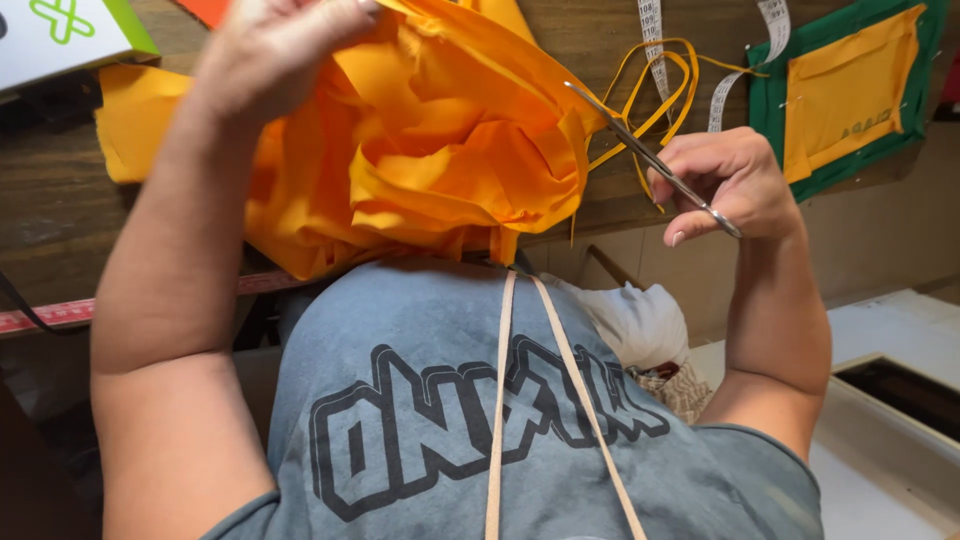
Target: Trimming the edges of a yellow fabric piece using scissors
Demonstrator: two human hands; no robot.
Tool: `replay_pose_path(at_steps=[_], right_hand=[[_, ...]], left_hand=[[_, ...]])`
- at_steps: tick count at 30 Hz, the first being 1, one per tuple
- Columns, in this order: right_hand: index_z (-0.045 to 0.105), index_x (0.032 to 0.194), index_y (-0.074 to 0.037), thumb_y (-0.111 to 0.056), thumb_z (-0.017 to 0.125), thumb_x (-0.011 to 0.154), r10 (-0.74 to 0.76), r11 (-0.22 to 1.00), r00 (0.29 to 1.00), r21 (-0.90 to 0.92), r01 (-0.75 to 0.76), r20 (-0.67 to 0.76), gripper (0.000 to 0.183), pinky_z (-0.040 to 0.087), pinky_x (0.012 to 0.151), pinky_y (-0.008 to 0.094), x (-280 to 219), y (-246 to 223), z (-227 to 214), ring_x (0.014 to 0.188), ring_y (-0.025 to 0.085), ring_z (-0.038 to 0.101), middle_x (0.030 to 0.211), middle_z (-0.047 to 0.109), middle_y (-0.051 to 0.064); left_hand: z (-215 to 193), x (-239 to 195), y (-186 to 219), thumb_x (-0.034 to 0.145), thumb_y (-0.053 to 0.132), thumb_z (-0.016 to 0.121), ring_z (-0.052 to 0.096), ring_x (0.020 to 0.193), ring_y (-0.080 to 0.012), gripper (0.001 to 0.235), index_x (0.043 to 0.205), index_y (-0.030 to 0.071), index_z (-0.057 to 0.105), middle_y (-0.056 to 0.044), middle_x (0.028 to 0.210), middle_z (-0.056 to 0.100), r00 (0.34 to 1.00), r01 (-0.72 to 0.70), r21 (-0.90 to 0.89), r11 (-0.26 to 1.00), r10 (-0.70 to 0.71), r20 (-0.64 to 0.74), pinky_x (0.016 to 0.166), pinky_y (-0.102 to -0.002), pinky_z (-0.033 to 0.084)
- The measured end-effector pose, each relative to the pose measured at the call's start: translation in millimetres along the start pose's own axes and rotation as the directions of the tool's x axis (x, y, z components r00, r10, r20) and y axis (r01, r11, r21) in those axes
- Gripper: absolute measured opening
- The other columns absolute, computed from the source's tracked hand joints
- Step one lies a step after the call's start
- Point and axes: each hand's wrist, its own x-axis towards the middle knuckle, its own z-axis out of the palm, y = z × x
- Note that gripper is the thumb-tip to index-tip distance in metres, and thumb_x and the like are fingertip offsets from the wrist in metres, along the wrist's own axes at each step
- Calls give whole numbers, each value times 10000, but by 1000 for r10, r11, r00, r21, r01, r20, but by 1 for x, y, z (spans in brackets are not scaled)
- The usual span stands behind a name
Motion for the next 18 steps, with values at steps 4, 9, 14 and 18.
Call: replay_pose_path(at_steps=[4, 9, 14, 18], right_hand=[[642, 790, 30, -393, 825, 612, -50, 999, 999, 2, 50, 7, 494, 387, 528, 237, 4, -5, 5, 584, 142, 480, 709, 569, 103], [652, 794, 10, -441, 818, 646, -80, 997, 995, 11, 81, -60, 503, 472, 616, 278, -6, 4, 15, 612, 163, 498, 759, 613, 118], [645, 783, -1, -460, 809, 663, -78, 997, 991, 14, 80, -108, 502, 408, 551, 252, -10, 6, 27, 595, 156, 491, 763, 610, 117], [636, 780, 1, -466, 812, 660, -111, 994, 982, -9, 111, -153, 513, 493, 626, 287, -12, 7, 38, 668, 199, 566, 794, 632, 142]], left_hand=[[43, 17, 14, 802, 96, 788, 665, 921, -132, 180, 913, 145, 654, 29, 951, 666, 929, -27, -480, 877, -156, -337, 896, -306, 597], [45, 27, 54, 758, 360, 878, 684, 828, -2, 357, 1009, 152, 734, 76, 964, 751, 916, 398, -24, 917, -396, 64, 725, -158, 595], [51, 30, 24, 934, 307, 774, 728, 957, -33, 180, 1057, 195, 705, 86, 1050, 733, 959, 272, -231, 934, -283, -16, 821, -186, 638], [76, 39, 9, 953, 295, 736, 727, 791, -57, 175, 940, 120, 722, 38, 901, 746, 945, 237, -481, 844, -315, -87, 685, -189, 615]])
